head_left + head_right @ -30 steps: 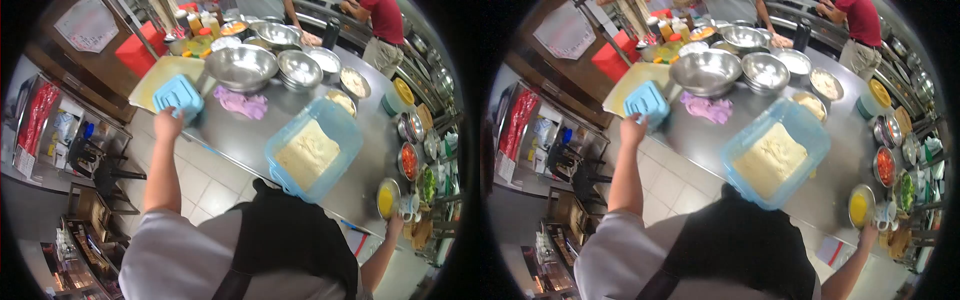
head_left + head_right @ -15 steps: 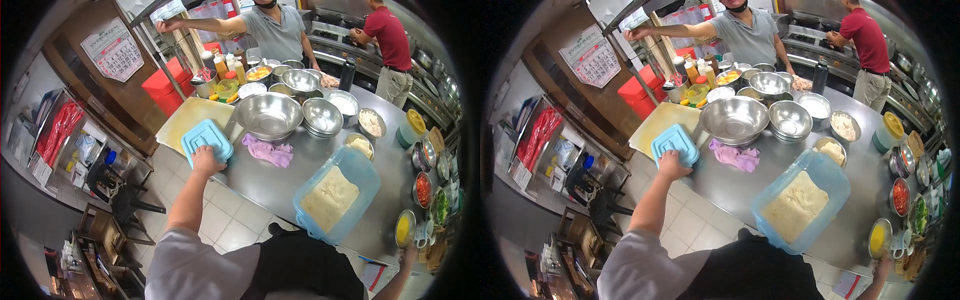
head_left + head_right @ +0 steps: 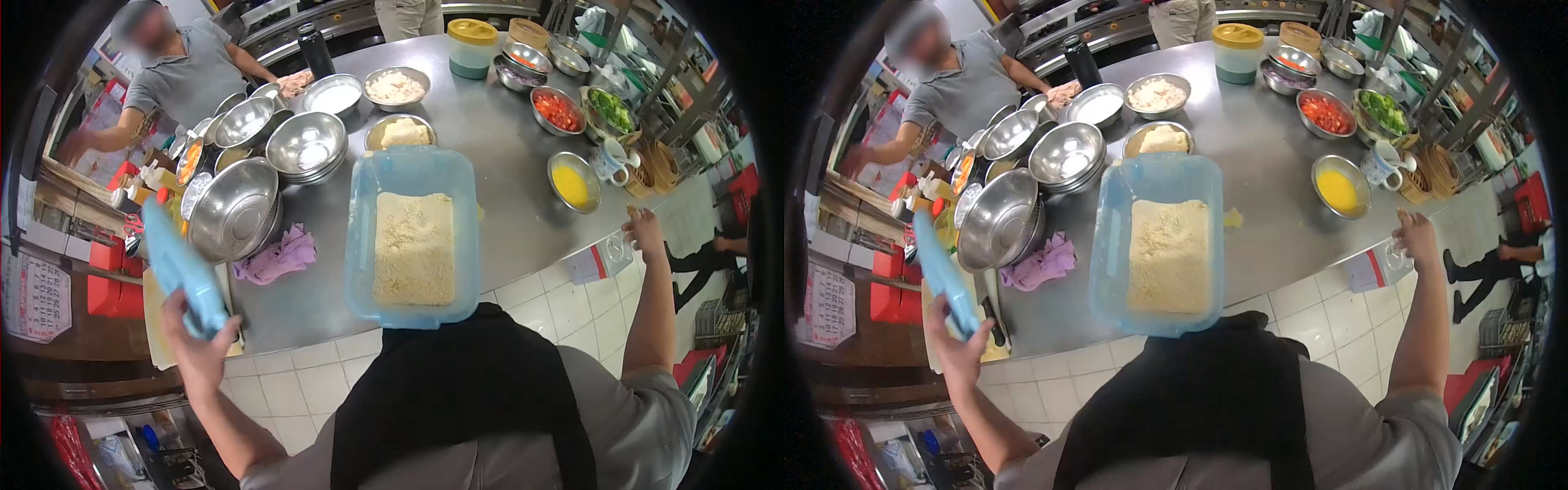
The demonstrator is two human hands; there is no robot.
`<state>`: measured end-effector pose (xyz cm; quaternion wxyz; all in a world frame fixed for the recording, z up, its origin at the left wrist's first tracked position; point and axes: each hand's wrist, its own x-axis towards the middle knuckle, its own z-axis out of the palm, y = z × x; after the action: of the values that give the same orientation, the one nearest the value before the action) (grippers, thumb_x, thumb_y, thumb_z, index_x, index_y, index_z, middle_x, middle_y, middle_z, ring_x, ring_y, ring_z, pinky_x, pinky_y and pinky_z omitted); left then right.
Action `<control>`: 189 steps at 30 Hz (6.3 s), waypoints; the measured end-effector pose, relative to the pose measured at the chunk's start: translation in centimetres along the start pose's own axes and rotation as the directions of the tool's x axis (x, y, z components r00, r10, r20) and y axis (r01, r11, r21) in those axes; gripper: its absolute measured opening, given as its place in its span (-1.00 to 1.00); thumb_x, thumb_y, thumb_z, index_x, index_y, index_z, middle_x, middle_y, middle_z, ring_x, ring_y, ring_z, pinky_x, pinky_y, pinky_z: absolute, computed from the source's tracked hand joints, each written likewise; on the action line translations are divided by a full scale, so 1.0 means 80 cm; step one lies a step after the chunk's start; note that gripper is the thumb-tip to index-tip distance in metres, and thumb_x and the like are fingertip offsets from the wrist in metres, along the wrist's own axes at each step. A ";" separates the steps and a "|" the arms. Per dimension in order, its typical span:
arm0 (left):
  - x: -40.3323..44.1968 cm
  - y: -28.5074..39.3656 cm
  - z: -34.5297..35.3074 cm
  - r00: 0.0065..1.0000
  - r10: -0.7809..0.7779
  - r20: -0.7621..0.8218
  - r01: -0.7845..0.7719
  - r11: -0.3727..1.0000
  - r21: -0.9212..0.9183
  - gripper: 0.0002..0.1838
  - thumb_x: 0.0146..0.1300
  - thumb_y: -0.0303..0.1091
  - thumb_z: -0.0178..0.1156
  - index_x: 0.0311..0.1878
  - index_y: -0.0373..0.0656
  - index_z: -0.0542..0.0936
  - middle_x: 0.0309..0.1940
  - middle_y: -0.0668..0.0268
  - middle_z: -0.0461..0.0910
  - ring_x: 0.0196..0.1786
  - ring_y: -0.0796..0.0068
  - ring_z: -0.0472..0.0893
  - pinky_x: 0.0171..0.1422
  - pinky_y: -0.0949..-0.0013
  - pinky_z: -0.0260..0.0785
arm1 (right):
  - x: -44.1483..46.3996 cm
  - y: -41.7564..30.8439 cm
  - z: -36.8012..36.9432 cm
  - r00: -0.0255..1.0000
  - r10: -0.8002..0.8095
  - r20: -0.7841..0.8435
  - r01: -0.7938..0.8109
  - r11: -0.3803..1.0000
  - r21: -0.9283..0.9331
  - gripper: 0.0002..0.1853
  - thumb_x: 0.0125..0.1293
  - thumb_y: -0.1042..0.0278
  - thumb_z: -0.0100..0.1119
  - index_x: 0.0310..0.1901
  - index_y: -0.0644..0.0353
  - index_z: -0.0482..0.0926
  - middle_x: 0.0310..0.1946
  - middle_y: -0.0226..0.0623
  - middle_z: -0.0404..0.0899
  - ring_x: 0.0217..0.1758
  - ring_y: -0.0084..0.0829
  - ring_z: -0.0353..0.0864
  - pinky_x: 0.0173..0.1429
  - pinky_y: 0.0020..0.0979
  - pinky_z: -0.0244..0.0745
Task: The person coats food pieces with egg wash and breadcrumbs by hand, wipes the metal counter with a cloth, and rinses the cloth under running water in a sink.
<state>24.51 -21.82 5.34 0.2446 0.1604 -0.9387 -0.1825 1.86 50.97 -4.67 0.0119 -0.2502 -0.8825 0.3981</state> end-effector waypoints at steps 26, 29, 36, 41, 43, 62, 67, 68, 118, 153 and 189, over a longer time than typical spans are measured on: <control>-0.025 0.319 0.118 0.546 0.363 0.755 -0.594 0.803 0.043 -0.09 -0.11 -0.31 0.54 0.39 -0.10 0.38 0.37 0.16 0.39 0.45 0.06 0.34 0.55 0.05 0.14 | -0.056 0.123 -0.046 0.942 -0.312 0.127 0.287 0.941 0.179 -0.71 0.42 0.24 0.23 0.01 0.28 0.61 -0.47 -0.42 0.59 -0.50 -0.63 0.46 -0.40 -0.45 0.40; -0.020 0.314 0.121 0.529 0.364 0.766 -0.587 0.809 0.021 -0.10 -0.08 -0.34 0.51 0.41 -0.11 0.36 0.42 0.14 0.35 0.48 0.03 0.31 0.57 0.11 0.15 | -0.040 0.135 -0.026 0.912 -0.357 0.201 0.324 0.929 0.179 -0.70 0.41 0.26 0.24 0.04 0.29 0.61 -0.46 -0.37 0.60 -0.49 -0.62 0.47 -0.38 -0.45 0.42; -0.045 0.314 0.130 0.532 0.465 0.708 -0.628 0.777 -0.039 -0.02 -0.14 -0.33 0.51 0.45 -0.11 0.31 0.46 0.02 0.28 0.52 -0.04 0.26 0.60 0.10 0.12 | -0.064 0.093 -0.024 0.858 -0.363 0.364 0.303 0.929 0.212 -0.65 0.42 0.34 0.23 0.12 0.39 0.55 -0.42 -0.33 0.61 -0.47 -0.61 0.46 -0.35 -0.46 0.42; -0.088 0.295 0.140 0.738 0.447 0.506 -0.576 0.808 0.125 0.02 -0.16 -0.27 0.54 0.47 -0.04 0.30 0.47 0.09 0.24 0.51 -0.01 0.24 0.57 -0.11 0.06 | -0.075 0.109 -0.031 0.867 -0.395 0.304 0.343 0.915 0.209 -0.67 0.41 0.35 0.23 0.11 0.34 0.57 -0.38 -0.27 0.64 -0.39 -0.54 0.53 -0.28 -0.45 0.45; -0.115 0.263 0.164 0.811 0.452 0.372 -0.558 0.788 0.259 0.04 -0.16 -0.25 0.55 0.49 0.03 0.28 0.47 0.15 0.22 0.52 0.02 0.21 0.56 -0.25 -0.02 | -0.080 0.119 -0.028 0.864 -0.418 0.280 0.386 0.908 0.163 -0.68 0.39 0.35 0.24 0.11 0.32 0.57 -0.35 -0.22 0.66 -0.35 -0.49 0.57 -0.24 -0.41 0.48; -0.072 0.207 0.153 0.488 0.802 0.343 -0.855 0.518 0.004 -0.19 0.00 -0.21 0.45 0.39 -0.06 0.43 0.21 0.24 0.48 0.25 0.18 0.46 0.35 0.08 0.26 | -0.164 0.039 -0.031 0.867 -0.427 0.258 0.453 0.890 -0.049 -0.69 0.33 0.33 0.29 0.03 0.32 0.59 -0.32 -0.08 0.67 -0.25 -0.32 0.67 -0.10 -0.32 0.54; -0.063 0.190 0.160 0.651 0.723 0.232 -0.755 0.649 0.098 -0.10 -0.06 -0.06 0.50 0.41 -0.04 0.41 0.25 0.18 0.43 0.27 0.12 0.43 0.32 0.05 0.26 | -0.187 0.035 -0.035 0.886 -0.376 0.272 0.389 0.921 0.007 -0.70 0.34 0.39 0.27 0.03 0.35 0.57 -0.31 -0.11 0.66 -0.24 -0.35 0.64 -0.10 -0.33 0.54; -0.062 0.182 0.161 0.696 0.671 0.256 -0.711 0.694 0.111 -0.01 -0.13 0.02 0.54 0.42 -0.04 0.40 0.26 0.12 0.41 0.28 0.06 0.41 0.32 0.00 0.23 | -0.186 0.046 -0.035 0.883 -0.391 0.261 0.398 0.917 0.028 -0.70 0.34 0.40 0.27 0.03 0.35 0.57 -0.31 -0.12 0.66 -0.24 -0.36 0.63 -0.10 -0.34 0.54; 0.245 0.200 0.282 0.725 0.367 0.583 -0.322 0.929 -0.183 -0.40 0.39 0.11 0.14 0.21 -0.25 0.62 0.08 -0.01 0.67 0.15 0.12 0.64 0.28 0.22 0.41 | -0.229 0.018 -0.036 0.922 -0.270 0.278 0.343 0.903 -0.259 -0.61 0.28 0.13 0.30 0.03 0.21 0.62 -0.33 0.00 0.69 -0.20 0.01 0.69 -0.11 -0.14 0.57; 0.272 0.231 0.255 0.357 0.008 0.934 -0.018 1.000 -0.001 -0.19 0.07 -0.32 0.48 0.43 -0.13 0.41 0.13 0.17 0.63 0.11 0.37 0.61 0.21 0.30 0.46 | 0.001 0.109 -0.138 0.980 -0.187 0.072 0.198 0.958 -0.207 -0.61 0.28 0.08 0.28 -0.05 0.24 0.65 -0.24 0.05 0.70 -0.14 0.02 0.69 -0.02 -0.13 0.57; -0.116 0.227 0.094 0.770 -0.582 0.263 0.625 0.603 -0.496 -0.47 0.22 -0.11 0.31 0.05 -0.43 0.57 -0.18 0.23 0.63 -0.19 0.49 0.59 -0.08 0.38 0.45 | 0.146 0.201 -0.138 0.911 -0.229 0.344 0.243 0.970 0.001 -0.70 0.42 0.33 0.17 0.05 0.38 0.58 -0.34 -0.31 0.63 -0.34 -0.54 0.61 -0.37 -0.48 0.57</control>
<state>24.47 -0.19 3.17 0.1691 0.3822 -0.7414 -0.5251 1.06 72.89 -10.60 -0.0985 -0.0691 -0.9030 0.4125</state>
